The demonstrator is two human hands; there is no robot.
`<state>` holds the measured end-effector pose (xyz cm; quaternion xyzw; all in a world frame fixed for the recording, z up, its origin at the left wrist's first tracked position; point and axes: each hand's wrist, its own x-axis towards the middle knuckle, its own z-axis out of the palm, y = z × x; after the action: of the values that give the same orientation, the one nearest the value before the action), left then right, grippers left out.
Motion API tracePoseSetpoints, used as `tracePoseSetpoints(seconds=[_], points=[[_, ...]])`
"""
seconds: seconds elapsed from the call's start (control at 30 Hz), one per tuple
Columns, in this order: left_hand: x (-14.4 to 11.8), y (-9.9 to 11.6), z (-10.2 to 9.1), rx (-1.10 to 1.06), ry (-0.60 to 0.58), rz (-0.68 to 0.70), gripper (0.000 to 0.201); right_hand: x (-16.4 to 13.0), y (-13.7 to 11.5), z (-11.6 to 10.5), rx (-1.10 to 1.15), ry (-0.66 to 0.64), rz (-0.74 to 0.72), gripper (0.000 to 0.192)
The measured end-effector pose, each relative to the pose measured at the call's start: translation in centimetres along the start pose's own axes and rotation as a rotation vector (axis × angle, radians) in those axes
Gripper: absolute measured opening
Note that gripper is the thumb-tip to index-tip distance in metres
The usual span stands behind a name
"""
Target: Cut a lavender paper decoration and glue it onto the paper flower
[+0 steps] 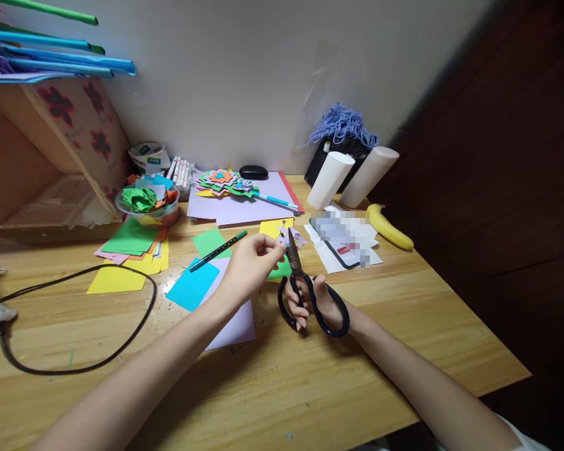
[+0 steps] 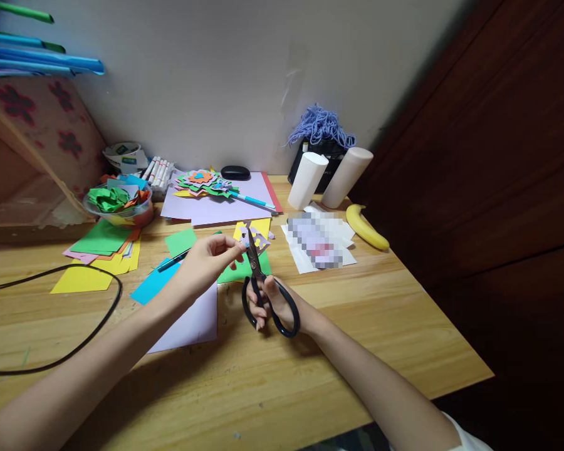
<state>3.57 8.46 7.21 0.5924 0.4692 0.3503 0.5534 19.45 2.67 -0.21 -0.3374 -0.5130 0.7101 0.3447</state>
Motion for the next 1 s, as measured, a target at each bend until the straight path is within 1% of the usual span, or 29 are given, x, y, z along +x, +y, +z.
tracePoseSetpoints(seconds=[0.17,0.33,0.6,0.67,0.87,0.93,1.0], points=[[0.0,0.2,-0.1,0.019,-0.010,-0.008,0.016,0.0,0.3,-0.4,-0.005,0.005,-0.006,0.072],[-0.1,0.5,-0.2,0.043,0.004,-0.011,0.017,0.0,0.5,-0.7,-0.021,-0.005,-0.006,0.071],[-0.1,0.4,-0.5,0.126,0.083,0.061,0.019,0.0,0.3,-0.6,-0.026,-0.006,-0.017,0.069],[0.0,0.5,-0.7,0.143,0.075,0.073,0.018,0.0,0.1,-0.5,-0.021,-0.018,-0.015,0.070],[0.4,1.0,-1.8,0.212,-0.007,0.094,0.015,-0.2,-0.8,0.0,0.003,-0.039,0.044,0.072],[0.4,1.1,-2.2,0.224,-0.007,0.099,0.014,-0.4,-0.9,0.1,-0.003,-0.048,0.065,0.072],[0.4,1.2,-2.5,0.242,0.021,0.126,0.014,-0.5,-0.9,0.0,0.003,-0.059,0.077,0.072]])
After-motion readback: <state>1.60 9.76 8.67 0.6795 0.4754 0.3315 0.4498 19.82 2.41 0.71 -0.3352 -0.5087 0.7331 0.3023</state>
